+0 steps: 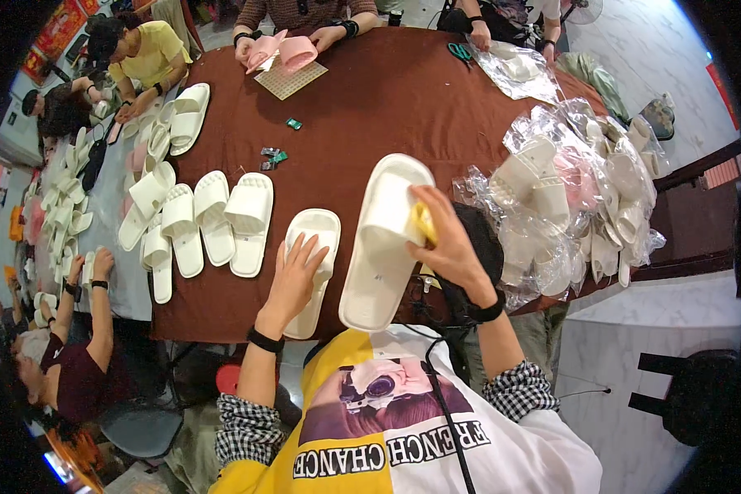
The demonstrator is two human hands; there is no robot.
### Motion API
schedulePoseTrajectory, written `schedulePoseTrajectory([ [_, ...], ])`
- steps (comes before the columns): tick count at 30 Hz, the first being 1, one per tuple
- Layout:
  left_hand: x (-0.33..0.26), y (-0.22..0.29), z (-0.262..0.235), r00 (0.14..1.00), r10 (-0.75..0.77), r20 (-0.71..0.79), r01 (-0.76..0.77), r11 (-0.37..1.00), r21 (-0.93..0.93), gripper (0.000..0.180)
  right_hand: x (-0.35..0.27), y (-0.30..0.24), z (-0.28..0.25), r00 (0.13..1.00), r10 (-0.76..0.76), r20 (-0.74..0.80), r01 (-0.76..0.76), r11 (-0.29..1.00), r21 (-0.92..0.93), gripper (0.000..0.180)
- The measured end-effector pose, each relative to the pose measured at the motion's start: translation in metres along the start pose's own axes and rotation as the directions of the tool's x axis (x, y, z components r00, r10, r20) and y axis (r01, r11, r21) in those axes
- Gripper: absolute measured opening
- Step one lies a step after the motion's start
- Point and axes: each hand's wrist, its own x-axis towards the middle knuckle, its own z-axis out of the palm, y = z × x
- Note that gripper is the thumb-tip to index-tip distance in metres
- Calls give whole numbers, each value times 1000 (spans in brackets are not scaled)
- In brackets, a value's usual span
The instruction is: Peeling size/brand stickers from a sheet and applying them to the soles and straps of slippers.
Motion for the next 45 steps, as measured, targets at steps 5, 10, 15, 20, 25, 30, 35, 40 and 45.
schedulePoseTrajectory([
  [5,-10,-3,19,977,-215,19,215,974,-64,67,0,14,49,990,27,137,-26,1000,-9,83],
  [10,-12,-20,32,924,-354,-142,346,935,-82,57,-9,37,89,967,130,219,-114,990,-88,81],
  [15,-16,-30,40,890,-391,-235,375,921,-108,62,-20,50,112,948,230,219,-208,971,-116,83],
  [20,-10,-29,42,824,-541,-167,432,791,-432,66,-13,46,122,958,159,240,-136,985,-109,87],
  [25,-31,-18,53,783,-582,-218,441,768,-464,86,-9,51,117,941,152,301,-124,986,-111,90],
  [30,-49,11,61,792,-598,-121,464,719,-518,94,0,52,112,935,148,322,-103,983,-151,87],
  [35,-48,30,65,802,-586,-117,449,719,-530,116,17,52,101,931,61,361,8,982,-187,83],
  [40,-51,48,69,802,-589,-99,461,715,-526,120,18,60,95,944,62,325,-10,987,-159,81],
  [45,-55,41,68,824,-563,-62,458,726,-512,118,6,61,93,949,31,312,11,991,-130,81],
])
